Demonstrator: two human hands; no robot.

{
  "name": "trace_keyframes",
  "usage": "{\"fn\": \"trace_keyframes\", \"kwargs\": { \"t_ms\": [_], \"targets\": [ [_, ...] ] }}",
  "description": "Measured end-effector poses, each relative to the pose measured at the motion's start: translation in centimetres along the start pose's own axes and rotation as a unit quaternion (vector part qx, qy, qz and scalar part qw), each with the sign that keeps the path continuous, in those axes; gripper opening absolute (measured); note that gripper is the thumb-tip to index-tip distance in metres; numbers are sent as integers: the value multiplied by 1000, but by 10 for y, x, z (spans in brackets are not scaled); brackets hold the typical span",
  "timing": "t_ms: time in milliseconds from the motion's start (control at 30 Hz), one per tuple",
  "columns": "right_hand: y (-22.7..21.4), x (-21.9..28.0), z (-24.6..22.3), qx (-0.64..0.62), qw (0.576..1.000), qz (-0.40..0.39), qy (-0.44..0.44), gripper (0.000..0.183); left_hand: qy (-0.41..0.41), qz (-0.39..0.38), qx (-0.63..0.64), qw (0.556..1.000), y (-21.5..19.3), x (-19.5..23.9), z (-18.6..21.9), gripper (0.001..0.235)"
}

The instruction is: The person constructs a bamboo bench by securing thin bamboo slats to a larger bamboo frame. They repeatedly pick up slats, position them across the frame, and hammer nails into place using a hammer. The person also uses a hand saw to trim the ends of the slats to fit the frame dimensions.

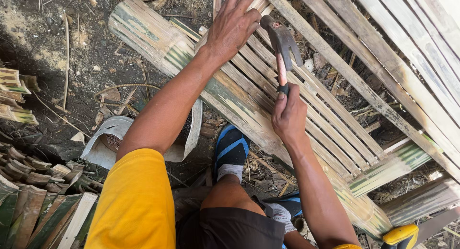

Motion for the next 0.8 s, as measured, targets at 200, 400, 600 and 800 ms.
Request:
{"fn": "trace_keyframes", "kwargs": {
  "t_ms": [200, 400, 600, 800],
  "targets": [
    [-3, -2, 31, -36, 995, -15, 96, 19, 25, 14, -18, 999, -15, -1, 13, 12],
    [-20, 29, 30, -63, 995, 60, 50, 22, 195, -66, -61, 977, 37, -10, 129, 34],
    [-28, 47, 20, -60, 996, 60, 16, 25, 77, -286, -3, 955, 81, -17, 107, 49],
    [-9, 30, 15, -41, 998, 39, -28, 29, 88, -375, -70, 920, 112, -9, 103, 18]
  ]
}}
Point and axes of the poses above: each hand's wrist, its own x-axis away from the middle knuckle, its own y-axis out of the palm, z = x × y, the point moved 10 cm from there along -x, towards the middle knuckle, and after that the axes turned 10 degrees about -z, right-handed, at the moved point
